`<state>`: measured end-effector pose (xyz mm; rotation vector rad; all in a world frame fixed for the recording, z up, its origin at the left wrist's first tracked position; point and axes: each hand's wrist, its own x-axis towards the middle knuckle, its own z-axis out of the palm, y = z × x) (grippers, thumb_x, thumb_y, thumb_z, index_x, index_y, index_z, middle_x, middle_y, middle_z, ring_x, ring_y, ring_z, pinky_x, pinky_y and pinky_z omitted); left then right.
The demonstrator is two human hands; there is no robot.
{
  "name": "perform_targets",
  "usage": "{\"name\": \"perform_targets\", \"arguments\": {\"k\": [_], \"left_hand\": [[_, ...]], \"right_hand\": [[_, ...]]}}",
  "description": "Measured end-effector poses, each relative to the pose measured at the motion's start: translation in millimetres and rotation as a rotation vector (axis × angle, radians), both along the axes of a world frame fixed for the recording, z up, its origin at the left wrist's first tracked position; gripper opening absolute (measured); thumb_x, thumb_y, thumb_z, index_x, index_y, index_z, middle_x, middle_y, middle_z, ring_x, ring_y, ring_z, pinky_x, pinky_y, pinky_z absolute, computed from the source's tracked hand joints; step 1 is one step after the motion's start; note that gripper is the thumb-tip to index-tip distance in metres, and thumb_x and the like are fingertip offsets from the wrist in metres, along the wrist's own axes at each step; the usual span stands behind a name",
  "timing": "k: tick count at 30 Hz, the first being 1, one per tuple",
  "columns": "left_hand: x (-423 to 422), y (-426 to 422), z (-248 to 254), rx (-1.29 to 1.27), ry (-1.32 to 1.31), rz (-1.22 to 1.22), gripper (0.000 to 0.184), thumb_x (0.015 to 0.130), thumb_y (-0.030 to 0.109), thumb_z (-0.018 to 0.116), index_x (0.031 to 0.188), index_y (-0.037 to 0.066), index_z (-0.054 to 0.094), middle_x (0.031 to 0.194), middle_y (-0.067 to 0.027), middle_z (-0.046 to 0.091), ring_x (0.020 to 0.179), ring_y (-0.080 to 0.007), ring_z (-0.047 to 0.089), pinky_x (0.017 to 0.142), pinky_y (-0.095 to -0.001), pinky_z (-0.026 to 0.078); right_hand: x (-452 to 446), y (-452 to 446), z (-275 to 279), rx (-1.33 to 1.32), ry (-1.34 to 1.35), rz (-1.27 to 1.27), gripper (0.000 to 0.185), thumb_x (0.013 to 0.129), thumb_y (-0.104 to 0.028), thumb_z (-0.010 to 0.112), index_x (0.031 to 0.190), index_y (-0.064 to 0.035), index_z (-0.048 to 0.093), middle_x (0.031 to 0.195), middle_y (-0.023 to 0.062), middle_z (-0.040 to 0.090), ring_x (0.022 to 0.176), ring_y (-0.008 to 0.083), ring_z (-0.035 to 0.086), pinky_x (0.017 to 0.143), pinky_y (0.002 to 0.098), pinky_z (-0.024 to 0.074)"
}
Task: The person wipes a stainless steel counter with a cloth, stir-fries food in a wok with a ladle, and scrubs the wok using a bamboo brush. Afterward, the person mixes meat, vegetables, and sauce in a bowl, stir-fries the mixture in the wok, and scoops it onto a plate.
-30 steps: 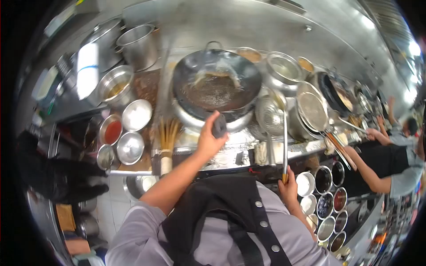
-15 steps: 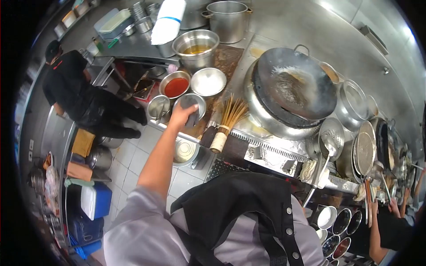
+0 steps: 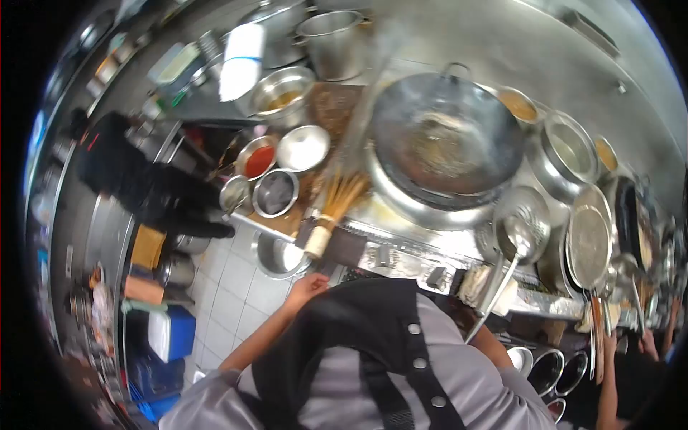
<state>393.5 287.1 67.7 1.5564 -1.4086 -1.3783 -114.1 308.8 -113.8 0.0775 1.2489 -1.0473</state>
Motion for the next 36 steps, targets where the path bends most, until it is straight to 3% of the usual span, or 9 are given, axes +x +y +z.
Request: {"name": "perform_targets", "arguments": {"k": [5,11,13,16,18,20,24,27,36], "left_hand": [[-45.0,-58.2,67.0,-0.160,-0.269,0.018,0.032,0.090,0.017,0.073,0.117,0.003,0.065,0.094,-0.0085,0.071,0.084,-0.0146,0.068,0.077,-0.0303,0.055],[-44.6,-116.1,77.1,-0.415,-0.890,-0.172,0.060,0.079,0.022,0.077,0.134,0.007,0.055,0.120,-0.0226,0.056,0.107,-0.0401,0.060,0.096,-0.0451,0.050],[-40.0,-120.3,64.9,-0.336,-0.962,-0.237,0.072,0.078,0.026,0.078,0.141,0.011,0.048,0.130,-0.0251,0.048,0.115,-0.0443,0.055,0.100,-0.0482,0.047],[-37.3,-116.5,64.7,-0.150,-1.000,-0.192,0.085,0.077,0.025,0.076,0.150,0.011,0.035,0.129,-0.0277,0.048,0.116,-0.0459,0.055,0.099,-0.0501,0.048],[-33.6,-116.0,65.3,-0.074,-0.981,-0.204,0.087,0.077,0.024,0.075,0.152,0.011,0.032,0.129,-0.0292,0.048,0.116,-0.0470,0.055,0.098,-0.0503,0.048],[-34.9,-123.4,65.5,-0.070,-0.975,-0.290,0.090,0.079,0.022,0.070,0.155,0.009,0.026,0.128,-0.0335,0.050,0.112,-0.0488,0.058,0.096,-0.0503,0.049],[-29.0,-123.7,85.5,0.182,-0.218,-0.375,0.082,0.077,0.012,0.075,0.150,0.007,0.037,0.117,-0.0177,0.065,0.104,-0.0270,0.067,0.082,-0.0394,0.058],[-26.7,-105.4,95.5,0.502,0.530,-0.103,0.070,0.086,0.007,0.062,0.151,0.009,0.036,0.116,-0.0194,0.062,0.086,-0.0305,0.068,0.068,-0.0414,0.060],[-49.6,-65.8,133.8,0.243,0.828,0.222,0.067,0.090,0.015,0.056,0.153,0.019,0.031,0.110,-0.0211,0.061,0.072,-0.0289,0.065,0.056,-0.0370,0.056]], "right_hand": [[-3.7,23.4,9.2,0.063,-0.076,-0.065,0.046,0.100,-0.053,0.049,0.115,-0.0105,0.056,0.089,0.0142,0.063,0.077,0.0335,0.063,0.072,0.0484,0.0519],[-28.4,113.1,28.9,0.054,-0.222,-0.195,0.054,0.098,-0.062,0.044,0.119,-0.0129,0.053,0.087,0.0165,0.064,0.078,0.0347,0.064,0.072,0.0473,0.0532],[7.3,140.7,169.1,-0.211,-0.155,-0.166,0.067,0.095,-0.071,0.045,0.128,-0.0131,0.051,0.092,0.0158,0.066,0.083,0.0289,0.067,0.076,0.0436,0.0548],[8.6,206.2,142.3,-0.057,-0.084,-0.212,0.051,0.097,-0.050,0.060,0.128,-0.0101,0.052,0.089,0.0102,0.065,0.082,0.0248,0.066,0.077,0.0412,0.0549],[22.3,222.1,130.4,0.017,0.926,0.063,0.033,0.095,-0.020,0.066,0.122,-0.0058,0.054,0.086,0.0047,0.062,0.084,0.0227,0.064,0.076,0.0363,0.0541],[25.5,200.9,195.4,0.000,1.190,0.282,0.031,0.091,-0.008,0.064,0.120,-0.0041,0.054,0.083,0.0030,0.060,0.075,0.0201,0.063,0.067,0.0325,0.0528],[43.8,116.5,319.9,-0.212,0.726,-0.028,0.028,0.089,-0.008,0.063,0.115,-0.0022,0.054,0.074,0.0023,0.056,0.054,0.0129,0.055,0.047,0.0261,0.0449],[11.5,52.5,354.7,-0.403,0.690,-0.116,0.029,0.090,-0.010,0.062,0.116,-0.0019,0.053,0.070,0.0028,0.056,0.048,0.0121,0.053,0.040,0.0266,0.0429],[-194.6,-174.3,377.5,-0.266,1.421,-0.045,0.033,0.086,-0.013,0.062,0.113,0.0043,0.056,0.076,0.0117,0.066,0.052,0.0211,0.058,0.046,0.0365,0.0457]]}}
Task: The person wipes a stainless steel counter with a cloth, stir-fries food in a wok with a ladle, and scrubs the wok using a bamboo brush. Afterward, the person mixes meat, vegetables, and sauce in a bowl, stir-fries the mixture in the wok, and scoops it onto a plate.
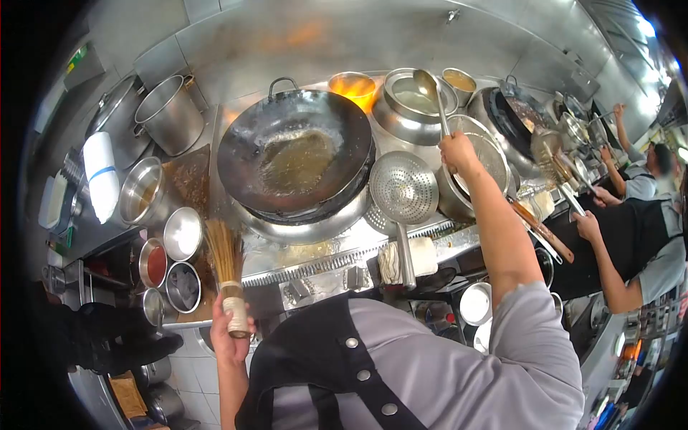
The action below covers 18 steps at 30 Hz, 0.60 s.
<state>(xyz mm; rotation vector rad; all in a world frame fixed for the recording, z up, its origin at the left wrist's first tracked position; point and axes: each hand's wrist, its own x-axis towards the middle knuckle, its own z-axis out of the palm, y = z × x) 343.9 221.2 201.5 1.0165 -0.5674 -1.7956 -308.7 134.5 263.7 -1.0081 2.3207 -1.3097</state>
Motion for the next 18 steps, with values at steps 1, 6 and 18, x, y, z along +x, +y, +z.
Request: {"name": "perform_targets", "arguments": {"k": [1,6,18], "left_hand": [[1.2,4.5,3.8,-0.005,0.030,0.065,0.067,0.091,0.016,0.056,0.152,0.020,0.031,0.110,-0.0207,0.061,0.071,-0.0279,0.065,0.055,-0.0357,0.055],[2.6,27.2,16.1,-0.035,-0.015,0.165,0.072,0.089,0.014,0.061,0.154,0.022,0.030,0.112,-0.0190,0.060,0.075,-0.0247,0.064,0.058,-0.0338,0.056],[-57.3,-65.2,62.6,-0.485,-0.529,-0.136,0.084,0.078,-0.002,0.066,0.154,0.014,0.034,0.123,-0.0147,0.058,0.084,-0.0240,0.067,0.066,-0.0330,0.058]], "right_hand": [[-16.9,-14.7,6.5,0.068,-0.270,0.083,0.025,0.087,-0.013,0.061,0.105,0.0037,0.057,0.074,0.0102,0.065,0.052,0.0196,0.057,0.045,0.0349,0.0447],[-18.5,-16.9,54.8,-0.478,-1.504,0.127,0.016,0.091,-0.007,0.057,0.078,-0.0050,0.048,0.064,0.0025,0.053,0.050,0.0125,0.050,0.046,0.0243,0.0422],[155.1,132.4,111.3,-0.689,-1.952,0.634,0.023,0.092,-0.010,0.056,0.106,0.0089,0.057,0.080,0.0044,0.058,0.062,0.0096,0.056,0.049,0.0231,0.0486]]}}
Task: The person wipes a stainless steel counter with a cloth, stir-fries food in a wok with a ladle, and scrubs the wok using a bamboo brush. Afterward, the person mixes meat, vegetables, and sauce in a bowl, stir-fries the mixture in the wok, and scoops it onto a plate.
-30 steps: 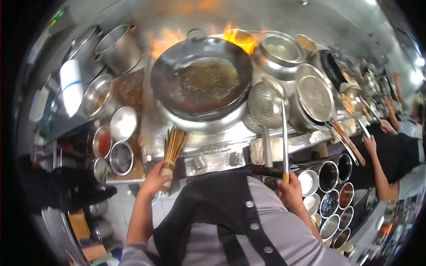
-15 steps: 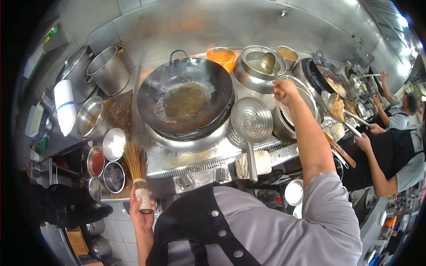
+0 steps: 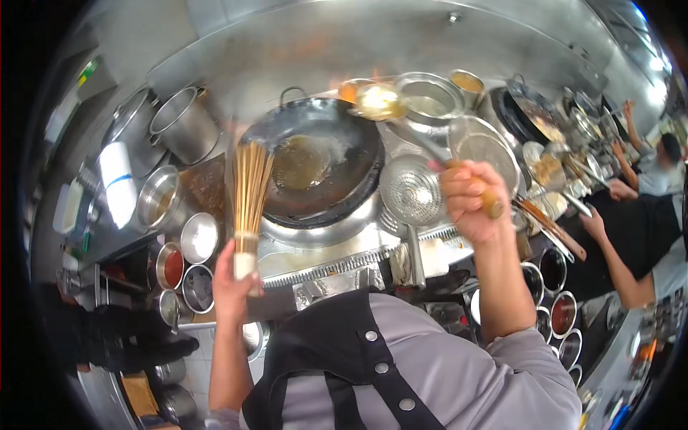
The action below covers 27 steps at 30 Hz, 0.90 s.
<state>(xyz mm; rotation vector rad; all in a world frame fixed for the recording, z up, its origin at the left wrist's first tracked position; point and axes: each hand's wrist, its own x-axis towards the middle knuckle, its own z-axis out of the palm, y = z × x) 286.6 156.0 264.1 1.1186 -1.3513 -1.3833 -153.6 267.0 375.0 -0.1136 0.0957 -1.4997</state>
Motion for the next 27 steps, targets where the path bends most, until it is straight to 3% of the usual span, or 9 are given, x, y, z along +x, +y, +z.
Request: {"name": "perform_targets", "arguments": {"k": [4,6,9,11,13,16,20,22,27], "left_hand": [[-63.4,-67.3,6.6,-0.339,-0.290,-0.068,0.073,0.076,0.004,0.074,0.145,0.010,0.050,0.123,-0.0151,0.064,0.102,-0.0251,0.067,0.085,-0.0330,0.055],[-89.4,-97.1,9.6,-0.778,-0.755,-0.159,0.068,0.075,0.008,0.078,0.139,0.010,0.057,0.121,-0.0164,0.066,0.102,-0.0274,0.068,0.091,-0.0346,0.053],[-116.9,-137.7,18.7,-0.324,-1.047,-0.504,0.060,0.075,0.012,0.078,0.132,0.013,0.063,0.120,-0.0183,0.066,0.102,-0.0342,0.068,0.091,-0.0396,0.053],[-126.6,-138.6,25.4,-0.689,-1.314,-0.247,0.054,0.074,0.015,0.078,0.126,0.013,0.066,0.119,-0.0191,0.068,0.099,-0.0366,0.069,0.089,-0.0423,0.054],[-130.4,-144.5,29.3,-0.749,-1.267,-0.129,0.047,0.070,0.015,0.079,0.116,0.011,0.070,0.109,-0.0196,0.071,0.100,-0.0390,0.067,0.088,-0.0455,0.054],[-119.9,-164.4,63.7,-0.638,-1.400,-0.531,0.038,0.072,0.014,0.073,0.109,0.012,0.072,0.096,-0.0185,0.071,0.096,-0.0346,0.069,0.085,-0.0481,0.054],[-136.9,-141.2,57.4,-0.880,-1.488,-0.168,0.035,0.079,0.013,0.067,0.114,0.016,0.069,0.109,-0.0205,0.064,0.094,-0.0400,0.068,0.083,-0.0503,0.055],[-130.6,-155.1,38.3,-0.778,-1.266,-0.361,0.040,0.078,0.018,0.070,0.118,0.015,0.067,0.113,-0.0194,0.064,0.098,-0.0404,0.066,0.088,-0.0487,0.054],[-129.4,-166.7,42.4,-0.648,-1.335,-0.348,0.037,0.077,0.016,0.069,0.113,0.014,0.069,0.114,-0.0195,0.064,0.094,-0.0409,0.067,0.087,-0.0491,0.054]], "right_hand": [[59.4,21.9,-27.7,0.090,-0.020,0.148,0.018,0.091,-0.014,0.061,0.103,-0.0009,0.059,0.079,0.0003,0.057,0.061,0.0069,0.053,0.049,0.0226,0.0439],[79.8,24.2,-44.8,0.149,-0.050,0.195,0.012,0.090,-0.013,0.062,0.097,-0.0043,0.058,0.078,0.0000,0.058,0.062,0.0076,0.053,0.049,0.0236,0.0426],[101.2,29.2,-65.5,0.289,0.116,0.191,0.017,0.093,-0.012,0.059,0.108,-0.0041,0.060,0.081,0.0039,0.058,0.062,0.0118,0.054,0.046,0.0261,0.0423],[103.6,30.4,-74.3,0.319,0.137,0.176,0.011,0.093,-0.012,0.061,0.102,-0.0071,0.059,0.080,0.0048,0.059,0.061,0.0132,0.054,0.045,0.0267,0.0400],[100.0,24.6,-80.1,0.334,0.141,0.179,0.006,0.093,-0.011,0.061,0.096,-0.0086,0.056,0.080,0.0054,0.059,0.060,0.0135,0.053,0.045,0.0272,0.0396],[94.6,21.1,-82.5,0.289,0.129,0.242,0.009,0.092,-0.013,0.063,0.092,-0.0111,0.054,0.080,0.0043,0.059,0.059,0.0128,0.053,0.046,0.0272,0.0411],[99.0,14.3,-86.7,0.240,0.045,0.343,0.009,0.092,-0.016,0.064,0.095,-0.0132,0.056,0.080,0.0026,0.057,0.060,0.0116,0.052,0.047,0.0261,0.0402],[104.8,12.9,-79.7,0.232,0.006,0.360,0.008,0.093,-0.017,0.063,0.094,-0.0136,0.056,0.080,0.0023,0.055,0.060,0.0108,0.051,0.047,0.0248,0.0398],[95.7,-0.9,-93.9,0.238,0.095,0.325,0.011,0.093,-0.017,0.063,0.093,-0.0157,0.053,0.081,0.0035,0.055,0.059,0.0112,0.051,0.047,0.0239,0.0392]]}}
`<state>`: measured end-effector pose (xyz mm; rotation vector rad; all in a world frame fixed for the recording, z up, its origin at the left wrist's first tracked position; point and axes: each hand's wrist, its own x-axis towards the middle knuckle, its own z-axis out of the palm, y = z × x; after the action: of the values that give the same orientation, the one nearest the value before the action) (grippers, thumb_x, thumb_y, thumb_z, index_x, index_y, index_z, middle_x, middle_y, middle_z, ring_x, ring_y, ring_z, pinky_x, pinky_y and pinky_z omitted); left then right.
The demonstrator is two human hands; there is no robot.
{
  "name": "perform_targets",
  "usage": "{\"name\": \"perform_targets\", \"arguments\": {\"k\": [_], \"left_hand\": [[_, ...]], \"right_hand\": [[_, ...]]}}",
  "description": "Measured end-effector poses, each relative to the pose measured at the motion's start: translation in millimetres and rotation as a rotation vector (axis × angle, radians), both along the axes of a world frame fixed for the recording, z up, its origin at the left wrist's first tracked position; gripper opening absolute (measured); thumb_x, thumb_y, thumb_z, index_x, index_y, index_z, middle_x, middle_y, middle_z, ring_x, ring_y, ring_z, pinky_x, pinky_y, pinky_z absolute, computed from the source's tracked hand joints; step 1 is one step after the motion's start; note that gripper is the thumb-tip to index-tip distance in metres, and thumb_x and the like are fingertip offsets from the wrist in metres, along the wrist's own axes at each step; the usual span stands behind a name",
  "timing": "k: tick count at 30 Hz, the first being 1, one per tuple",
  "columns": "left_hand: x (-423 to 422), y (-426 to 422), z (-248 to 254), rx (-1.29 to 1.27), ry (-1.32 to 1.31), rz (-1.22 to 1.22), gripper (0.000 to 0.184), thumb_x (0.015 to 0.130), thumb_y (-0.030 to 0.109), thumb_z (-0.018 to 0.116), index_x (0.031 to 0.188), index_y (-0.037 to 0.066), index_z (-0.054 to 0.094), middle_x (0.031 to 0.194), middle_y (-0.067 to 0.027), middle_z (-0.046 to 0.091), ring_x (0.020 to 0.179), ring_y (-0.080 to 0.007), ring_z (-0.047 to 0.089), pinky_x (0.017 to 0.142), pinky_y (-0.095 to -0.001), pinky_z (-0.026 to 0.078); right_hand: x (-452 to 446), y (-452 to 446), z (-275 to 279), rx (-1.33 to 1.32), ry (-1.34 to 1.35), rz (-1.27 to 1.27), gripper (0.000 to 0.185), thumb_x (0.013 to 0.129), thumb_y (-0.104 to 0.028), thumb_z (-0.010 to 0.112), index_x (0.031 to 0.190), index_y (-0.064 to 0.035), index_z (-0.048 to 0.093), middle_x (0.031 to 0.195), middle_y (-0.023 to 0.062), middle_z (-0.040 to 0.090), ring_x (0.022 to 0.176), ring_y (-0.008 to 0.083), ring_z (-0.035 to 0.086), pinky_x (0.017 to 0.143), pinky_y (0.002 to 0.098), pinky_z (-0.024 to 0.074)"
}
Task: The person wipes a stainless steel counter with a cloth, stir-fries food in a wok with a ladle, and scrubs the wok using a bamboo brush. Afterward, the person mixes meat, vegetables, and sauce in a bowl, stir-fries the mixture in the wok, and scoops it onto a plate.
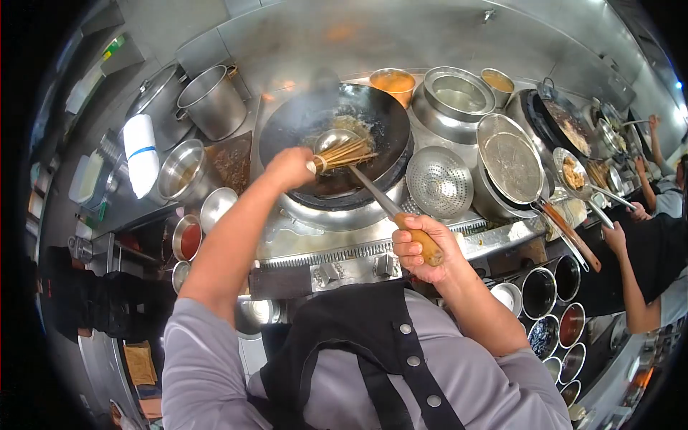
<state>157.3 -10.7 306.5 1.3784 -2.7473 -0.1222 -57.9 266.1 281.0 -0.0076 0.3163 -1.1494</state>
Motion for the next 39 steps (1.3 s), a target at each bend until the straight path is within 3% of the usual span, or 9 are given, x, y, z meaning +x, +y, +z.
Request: {"name": "perform_targets", "arguments": {"k": [2,4,8,16,18,25,29,31,39], "left_hand": [[2.0,-0.7,-2.5,0.120,-0.083,0.000,0.043,0.076,0.018,0.072,0.118,0.015,0.067,0.116,-0.0197,0.062,0.092,-0.0418,0.067,0.088,-0.0495,0.054],[-5.6,15.2,-17.0,-0.294,0.032,0.067,0.023,0.079,0.014,0.065,0.102,0.013,0.071,0.122,-0.0227,0.062,0.088,-0.0413,0.069,0.083,-0.0515,0.055],[9.7,2.8,-2.2,0.084,-0.039,-0.106,0.026,0.079,0.013,0.065,0.105,0.013,0.071,0.110,-0.0180,0.064,0.096,-0.0395,0.067,0.086,-0.0500,0.054],[30.7,5.5,17.7,-0.070,-0.238,-0.129,0.028,0.080,0.010,0.063,0.106,0.017,0.070,0.111,-0.0171,0.062,0.096,-0.0363,0.068,0.086,-0.0488,0.054],[11.5,17.2,-3.5,-0.394,-0.168,0.044,0.033,0.080,0.008,0.063,0.111,0.017,0.069,0.111,-0.0181,0.060,0.096,-0.0374,0.068,0.086,-0.0491,0.054],[20.0,6.1,1.3,0.403,0.191,0.105,0.035,0.073,0.017,0.073,0.108,0.012,0.070,0.101,-0.0180,0.068,0.083,-0.0349,0.070,0.075,-0.0464,0.057],[41.3,-2.2,-3.4,-0.174,0.064,-0.104,0.044,0.072,0.015,0.076,0.115,0.010,0.069,0.098,-0.0135,0.065,0.067,-0.0296,0.068,0.057,-0.0404,0.057],[47.0,26.9,35.2,0.481,0.053,0.070,0.045,0.070,0.014,0.077,0.115,0.012,0.071,0.103,-0.0156,0.065,0.091,-0.0344,0.068,0.080,-0.0448,0.056],[79.8,5.1,40.1,0.154,-0.084,-0.238,0.040,0.071,0.013,0.075,0.111,0.015,0.072,0.109,-0.0146,0.063,0.102,-0.0364,0.065,0.090,-0.0466,0.051]], "right_hand": [[4.6,1.8,-1.5,0.006,0.031,0.001,0.012,0.093,-0.017,0.063,0.095,-0.0169,0.051,0.081,0.0044,0.055,0.059,0.0129,0.051,0.047,0.0247,0.0392],[13.9,0.0,0.1,0.007,0.040,0.022,0.013,0.093,-0.016,0.063,0.096,-0.0176,0.050,0.081,0.0049,0.055,0.060,0.0148,0.052,0.047,0.0258,0.0392],[4.5,0.8,8.2,0.047,0.133,-0.052,0.010,0.094,-0.016,0.061,0.092,-0.0131,0.051,0.077,0.0058,0.054,0.056,0.0140,0.051,0.041,0.0258,0.0387],[0.2,4.1,1.1,-0.012,0.095,0.006,0.010,0.092,-0.016,0.063,0.093,-0.0155,0.053,0.077,0.0055,0.055,0.057,0.0150,0.052,0.044,0.0271,0.0397],[4.5,1.7,7.6,-0.003,0.005,0.052,0.009,0.093,-0.017,0.063,0.094,-0.0147,0.054,0.077,0.0049,0.055,0.058,0.0141,0.052,0.044,0.0269,0.0397],[5.4,-0.1,11.3,0.018,-0.036,0.038,0.010,0.094,-0.019,0.061,0.099,-0.0119,0.056,0.078,0.0044,0.055,0.058,0.0123,0.051,0.043,0.0259,0.0396],[-6.9,6.7,-0.6,-0.002,0.006,-0.054,0.022,0.094,-0.017,0.060,0.115,-0.0103,0.057,0.077,0.0077,0.053,0.053,0.0130,0.049,0.039,0.0242,0.0389],[-5.4,10.2,6.3,-0.001,0.115,-0.076,0.021,0.094,-0.016,0.061,0.114,-0.0115,0.057,0.076,0.0085,0.053,0.053,0.0138,0.050,0.039,0.0247,0.0381],[-17.0,18.2,15.2,0.026,0.183,-0.037,0.031,0.091,-0.013,0.065,0.118,-0.0140,0.049,0.076,0.0126,0.056,0.052,0.0196,0.053,0.040,0.0292,0.0388]]}}
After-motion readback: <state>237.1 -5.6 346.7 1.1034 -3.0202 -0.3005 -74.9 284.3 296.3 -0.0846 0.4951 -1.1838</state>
